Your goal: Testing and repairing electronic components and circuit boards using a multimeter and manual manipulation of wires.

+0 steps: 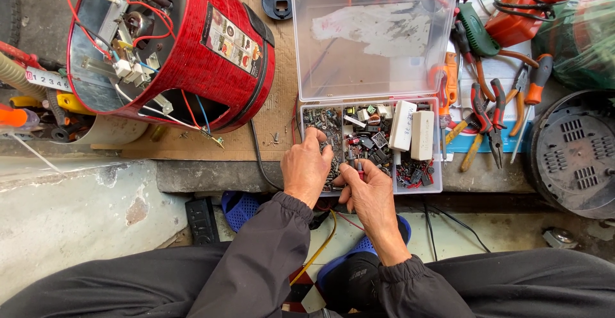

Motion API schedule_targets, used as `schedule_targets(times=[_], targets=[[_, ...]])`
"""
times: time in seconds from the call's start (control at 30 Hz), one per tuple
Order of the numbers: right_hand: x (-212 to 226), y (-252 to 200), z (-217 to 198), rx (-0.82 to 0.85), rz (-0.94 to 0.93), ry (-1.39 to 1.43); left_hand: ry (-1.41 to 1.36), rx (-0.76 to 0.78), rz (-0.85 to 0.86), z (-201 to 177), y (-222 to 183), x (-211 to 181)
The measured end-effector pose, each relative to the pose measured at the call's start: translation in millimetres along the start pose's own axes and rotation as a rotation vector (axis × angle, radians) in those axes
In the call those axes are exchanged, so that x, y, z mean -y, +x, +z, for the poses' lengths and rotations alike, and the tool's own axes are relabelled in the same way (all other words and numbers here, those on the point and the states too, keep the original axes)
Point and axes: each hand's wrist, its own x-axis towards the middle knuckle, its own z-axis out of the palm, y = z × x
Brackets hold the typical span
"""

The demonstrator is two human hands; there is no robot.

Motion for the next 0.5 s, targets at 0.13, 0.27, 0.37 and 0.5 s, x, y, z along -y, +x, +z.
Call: schedule_targets(times=[0.13,0.27,0.37,0.5], targets=[[-4,2,-1,0.001,-0.005,0.009,-0.014,-0.007,0.003,1,0,-1],[-7,3,-1,-0.001,-0.006,0.027,0.023,-0.031,0.074,10,2,4],[-9,4,-2,0.001,-0.013,0.016,0.024,-0.041,0.098,8,1,3],[-15,8,-3,-0.001,-0.022,0.017,0.003,-0.056,0.140,13,3,6]])
